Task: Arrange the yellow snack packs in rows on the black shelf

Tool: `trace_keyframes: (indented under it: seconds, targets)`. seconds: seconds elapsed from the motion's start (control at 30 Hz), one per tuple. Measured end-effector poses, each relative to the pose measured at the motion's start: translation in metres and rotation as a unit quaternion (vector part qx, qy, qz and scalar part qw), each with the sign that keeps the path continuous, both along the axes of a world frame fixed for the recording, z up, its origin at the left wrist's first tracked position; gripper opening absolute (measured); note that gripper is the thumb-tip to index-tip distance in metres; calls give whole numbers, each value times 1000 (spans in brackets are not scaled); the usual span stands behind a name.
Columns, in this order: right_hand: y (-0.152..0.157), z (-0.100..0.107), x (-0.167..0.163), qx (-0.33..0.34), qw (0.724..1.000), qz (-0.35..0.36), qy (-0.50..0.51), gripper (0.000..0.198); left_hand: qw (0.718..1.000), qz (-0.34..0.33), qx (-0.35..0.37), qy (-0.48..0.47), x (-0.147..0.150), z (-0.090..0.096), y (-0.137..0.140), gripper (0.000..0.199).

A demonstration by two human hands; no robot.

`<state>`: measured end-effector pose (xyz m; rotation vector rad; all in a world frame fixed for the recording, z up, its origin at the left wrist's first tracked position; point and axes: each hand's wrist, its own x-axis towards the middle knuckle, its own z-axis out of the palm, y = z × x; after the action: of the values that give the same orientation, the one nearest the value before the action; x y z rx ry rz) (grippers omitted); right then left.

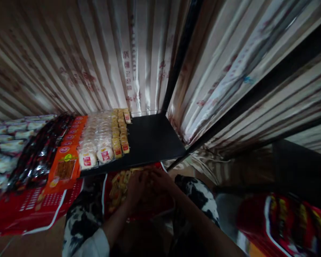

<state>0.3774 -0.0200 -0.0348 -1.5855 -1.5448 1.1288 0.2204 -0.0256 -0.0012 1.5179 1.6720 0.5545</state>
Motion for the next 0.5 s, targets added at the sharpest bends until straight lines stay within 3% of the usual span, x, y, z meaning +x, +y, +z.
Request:
trace_keyframes:
  seconds: [0.1, 0.2, 0.33, 0.5]
  targets:
    - [-5, 12, 2, 24, 999, 26, 25, 33, 999, -26, 20, -2, -12, 14, 7, 22]
    - [-6, 27, 2, 63, 997, 27, 17, 35, 996, -49, 29, -64, -22, 28, 18, 22]
    - [1, 46, 1, 80, 996, 38, 16, 31, 985, -66, -27, -154, -27, 50, 33, 25]
    - [22, 60, -2, 52, 994, 16, 92, 31, 968, -8, -78, -239, -14, 78, 55, 26]
